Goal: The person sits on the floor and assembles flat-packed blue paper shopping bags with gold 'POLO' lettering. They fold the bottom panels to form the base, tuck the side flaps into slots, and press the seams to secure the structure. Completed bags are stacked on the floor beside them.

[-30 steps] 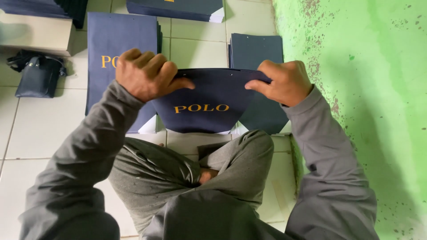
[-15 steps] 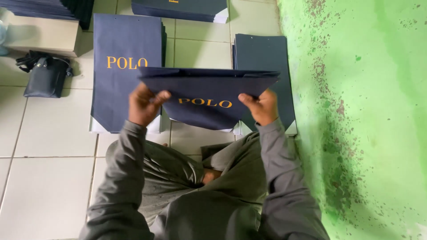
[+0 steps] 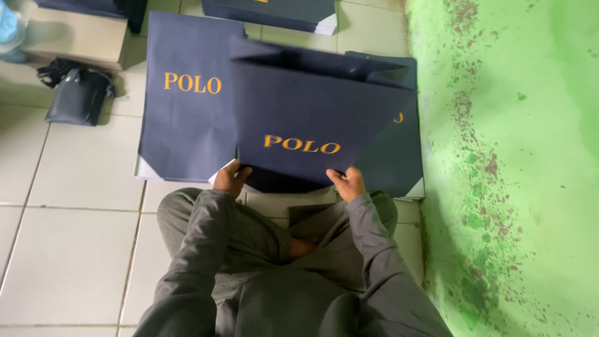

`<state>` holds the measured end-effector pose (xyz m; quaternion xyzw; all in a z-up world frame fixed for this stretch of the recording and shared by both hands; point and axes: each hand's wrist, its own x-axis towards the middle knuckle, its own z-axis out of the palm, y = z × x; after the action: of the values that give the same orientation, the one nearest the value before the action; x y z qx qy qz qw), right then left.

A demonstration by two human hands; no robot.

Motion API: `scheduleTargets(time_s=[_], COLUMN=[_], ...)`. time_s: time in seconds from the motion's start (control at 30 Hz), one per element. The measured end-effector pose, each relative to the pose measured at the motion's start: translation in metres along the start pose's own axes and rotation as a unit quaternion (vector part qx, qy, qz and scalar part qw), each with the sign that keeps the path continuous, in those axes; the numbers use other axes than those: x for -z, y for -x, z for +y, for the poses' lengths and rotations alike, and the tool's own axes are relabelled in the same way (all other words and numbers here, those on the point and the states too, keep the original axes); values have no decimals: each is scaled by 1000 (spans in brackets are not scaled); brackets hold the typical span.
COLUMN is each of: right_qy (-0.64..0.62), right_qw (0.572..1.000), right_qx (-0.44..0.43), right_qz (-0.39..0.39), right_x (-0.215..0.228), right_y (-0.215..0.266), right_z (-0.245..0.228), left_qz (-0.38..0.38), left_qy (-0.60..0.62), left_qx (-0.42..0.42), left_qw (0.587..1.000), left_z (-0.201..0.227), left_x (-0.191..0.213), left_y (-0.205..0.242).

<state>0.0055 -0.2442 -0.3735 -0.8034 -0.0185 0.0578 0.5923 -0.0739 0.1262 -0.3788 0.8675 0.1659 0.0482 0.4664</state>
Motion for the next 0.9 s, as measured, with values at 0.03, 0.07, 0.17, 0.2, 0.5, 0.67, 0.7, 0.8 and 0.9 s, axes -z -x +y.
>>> scheduleTargets(time_s=[0.03,0.07,0.17,0.2,0.5,0.67,0.7,0.8,0.9], right_qy=[11,21,38,41,58,-27,-23,-72,-87], right_qw=[1000,999,998,998,987,990,991,990,988], right_qx=[12,24,46,47,103,105,104,104,115], right_qz=[7,13,37,30,111,87,78,71,50], right_x=[3,6,6,2,-55,-117,-134,-186,-232], right_y=[1,0,11,12,-25,-71,-79,-104,-129], right_z=[1,2,-18,-33,-78,-86,-96,-109,-105], left_qz=[4,7,41,45,-10,-17,-12,13,52], left_qy=[0,-1,-37,-35,108,141,144,105,28], left_qx=[-11,-22,-41,-35,-10,-62,-55,-33,0], left_qw=[1000,1000,998,998,994,988,988,994,998], left_z=[-4,-7,15,24,40,4,-2,-29,-65], left_x=[-4,-8,-7,-7,32,98,117,164,187], left_y=[-4,-8,-1,-2,-28,-71,-77,-95,-114])
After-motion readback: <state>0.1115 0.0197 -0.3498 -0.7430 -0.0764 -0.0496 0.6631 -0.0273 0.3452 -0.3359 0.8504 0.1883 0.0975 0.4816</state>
